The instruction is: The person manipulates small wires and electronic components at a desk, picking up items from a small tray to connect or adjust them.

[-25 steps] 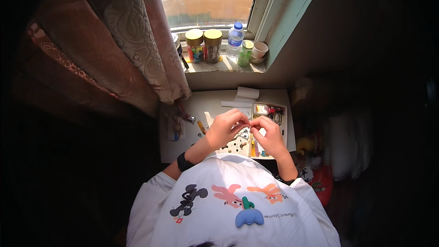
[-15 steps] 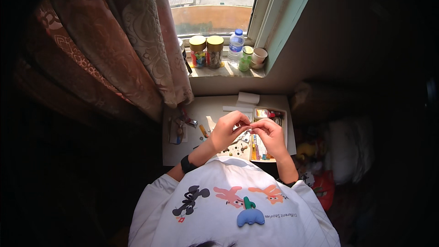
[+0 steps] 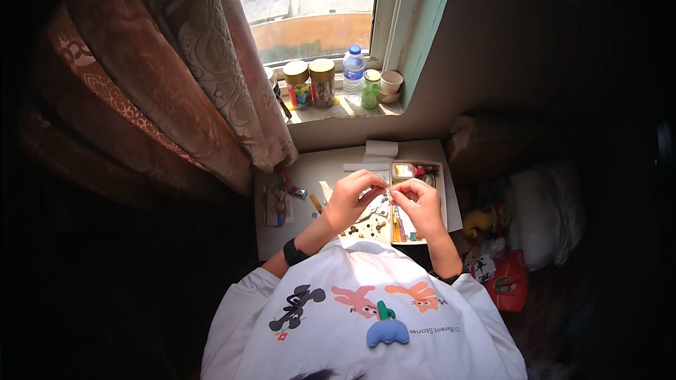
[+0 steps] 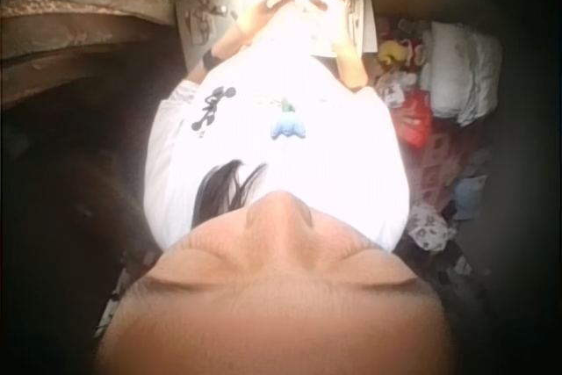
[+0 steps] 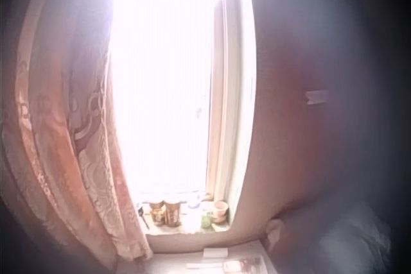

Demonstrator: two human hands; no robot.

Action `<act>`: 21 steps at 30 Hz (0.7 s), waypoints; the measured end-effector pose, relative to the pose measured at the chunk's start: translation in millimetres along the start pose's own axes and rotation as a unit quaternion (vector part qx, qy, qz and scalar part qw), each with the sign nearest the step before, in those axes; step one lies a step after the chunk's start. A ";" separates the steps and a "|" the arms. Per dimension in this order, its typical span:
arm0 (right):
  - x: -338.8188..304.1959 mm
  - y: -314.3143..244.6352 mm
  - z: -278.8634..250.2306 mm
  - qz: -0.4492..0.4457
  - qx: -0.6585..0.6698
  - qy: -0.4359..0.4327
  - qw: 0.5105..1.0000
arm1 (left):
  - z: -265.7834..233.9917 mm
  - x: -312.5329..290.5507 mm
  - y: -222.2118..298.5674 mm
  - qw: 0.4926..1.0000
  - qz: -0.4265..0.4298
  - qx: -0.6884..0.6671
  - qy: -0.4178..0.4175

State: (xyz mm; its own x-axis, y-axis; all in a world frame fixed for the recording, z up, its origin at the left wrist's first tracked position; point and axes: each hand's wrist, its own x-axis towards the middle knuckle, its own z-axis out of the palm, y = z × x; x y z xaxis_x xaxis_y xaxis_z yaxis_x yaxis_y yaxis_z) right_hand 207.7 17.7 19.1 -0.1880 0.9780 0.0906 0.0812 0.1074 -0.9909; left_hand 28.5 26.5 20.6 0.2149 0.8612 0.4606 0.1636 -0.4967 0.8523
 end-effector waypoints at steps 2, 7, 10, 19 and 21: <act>0.9 -7.8 -2.0 0.048 -0.009 0.015 0.999 | -4.9 1.2 -3.0 0.977 0.131 0.169 -0.016; 3.6 -6.5 -1.6 0.085 0.003 -0.005 0.996 | -8.0 0.2 -1.2 0.932 0.204 0.297 -0.044; 4.7 -10.7 -0.6 0.103 0.012 -0.004 0.995 | -9.1 -1.7 -2.2 0.912 0.226 0.339 -0.048; 1.9 -15.4 2.2 -0.061 -0.028 0.091 0.994 | -9.9 -7.3 15.1 0.974 0.133 0.180 0.015; 2.1 -16.3 3.4 -0.118 -0.061 0.119 0.984 | -5.6 -10.8 17.6 0.986 0.110 0.124 0.018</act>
State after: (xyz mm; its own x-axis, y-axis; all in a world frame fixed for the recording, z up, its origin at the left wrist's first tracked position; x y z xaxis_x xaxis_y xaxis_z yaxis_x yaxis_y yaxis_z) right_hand 202.6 17.4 35.1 0.0169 0.9359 0.3519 0.1829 0.3431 -0.9213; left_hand 23.6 9.1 32.1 0.2377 0.7311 0.6395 0.3480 -0.6788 0.6466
